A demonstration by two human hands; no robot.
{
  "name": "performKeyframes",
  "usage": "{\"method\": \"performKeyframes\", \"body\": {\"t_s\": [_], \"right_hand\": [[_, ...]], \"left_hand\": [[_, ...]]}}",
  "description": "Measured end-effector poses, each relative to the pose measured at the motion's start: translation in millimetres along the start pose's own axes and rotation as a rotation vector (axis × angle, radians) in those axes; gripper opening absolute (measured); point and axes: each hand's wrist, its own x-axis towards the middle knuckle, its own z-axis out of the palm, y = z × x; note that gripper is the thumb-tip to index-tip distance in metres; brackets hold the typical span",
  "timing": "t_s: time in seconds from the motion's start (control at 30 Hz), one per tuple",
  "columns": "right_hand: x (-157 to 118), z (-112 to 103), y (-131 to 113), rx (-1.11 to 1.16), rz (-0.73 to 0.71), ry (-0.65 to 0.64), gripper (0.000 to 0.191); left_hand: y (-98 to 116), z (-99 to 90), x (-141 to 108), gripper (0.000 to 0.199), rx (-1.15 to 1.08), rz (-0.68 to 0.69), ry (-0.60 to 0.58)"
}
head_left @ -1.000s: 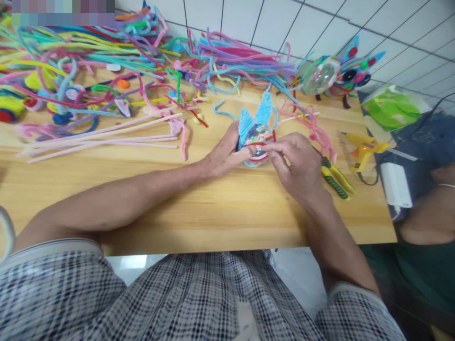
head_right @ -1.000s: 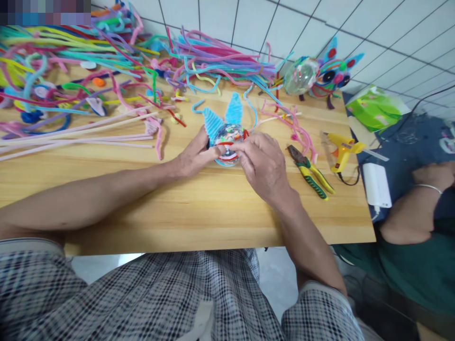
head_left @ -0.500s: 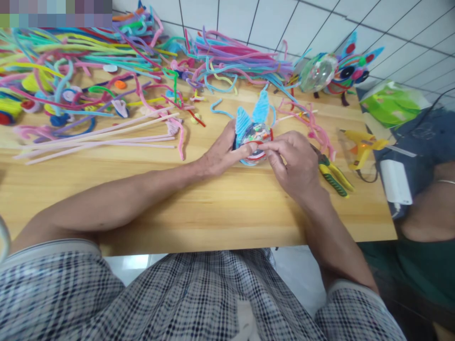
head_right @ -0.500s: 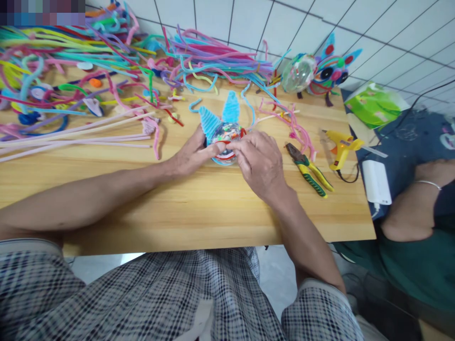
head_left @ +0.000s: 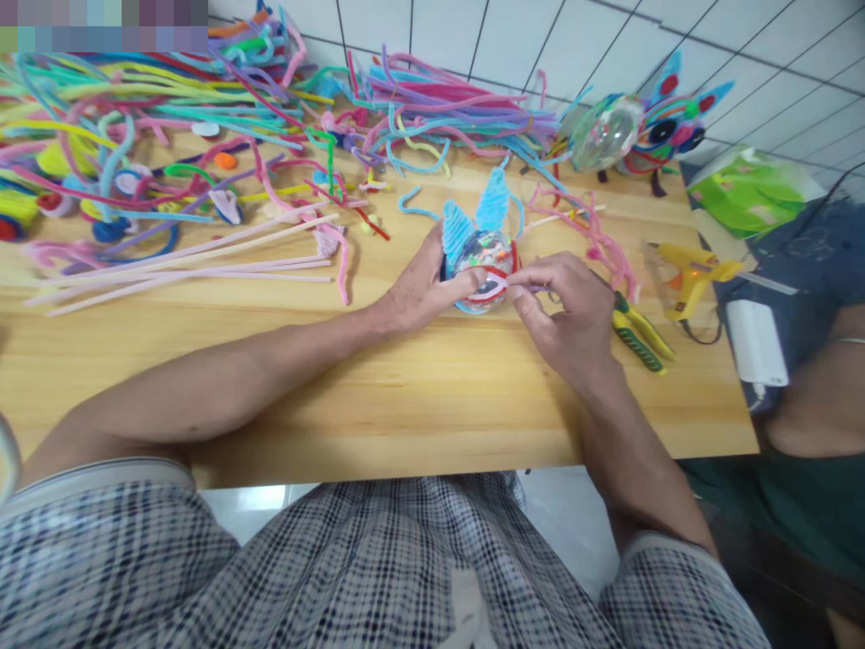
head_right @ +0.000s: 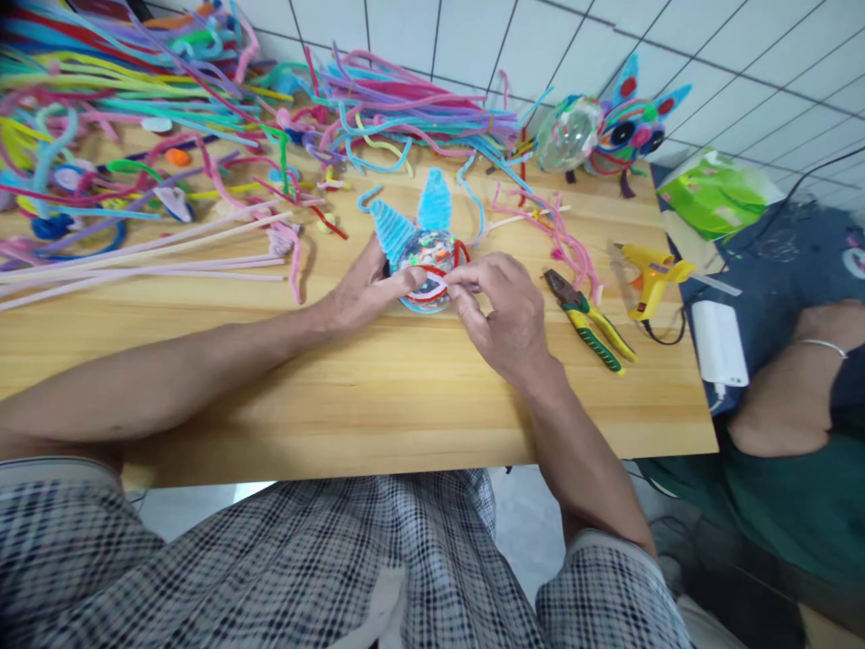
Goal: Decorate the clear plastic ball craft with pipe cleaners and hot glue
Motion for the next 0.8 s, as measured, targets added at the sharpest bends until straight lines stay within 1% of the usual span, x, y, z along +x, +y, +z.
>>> {"method": "performKeyframes", "body": {"t_s": [0.2,0.37,0.53,0.73,0.8], "right_hand": [[-1.4,4.9,3.4,-0.037,-0.001,-0.009,0.021],[-2.7,7.0,2.8,-0.031,-0.022,-0.010,0.022],[-3.5,6.7,-0.5,-0.152,-0.037,-0.026,0.026],[-7.4,10.6,2.3,-0.215,-0.082,0.007,0.026],[-8.1,13.7,5.1,-0.247,-0.143,0.057,0.026]], "left_hand": [[3.4,-0.8,0.2,0.078,-0.006,0.004,-0.017],[1.3,-0.7,-0.5,0.080,0.009,-0.004,-0.012],[-1.6,0.8,0.4,0.080,0.019,0.001,0.024],[-1.9,0.7,1.0,0.079,0.012,-0.006,0.021],[-2.4,1.1,1.0,0.076,0.017,-0.009,0.022]]}}
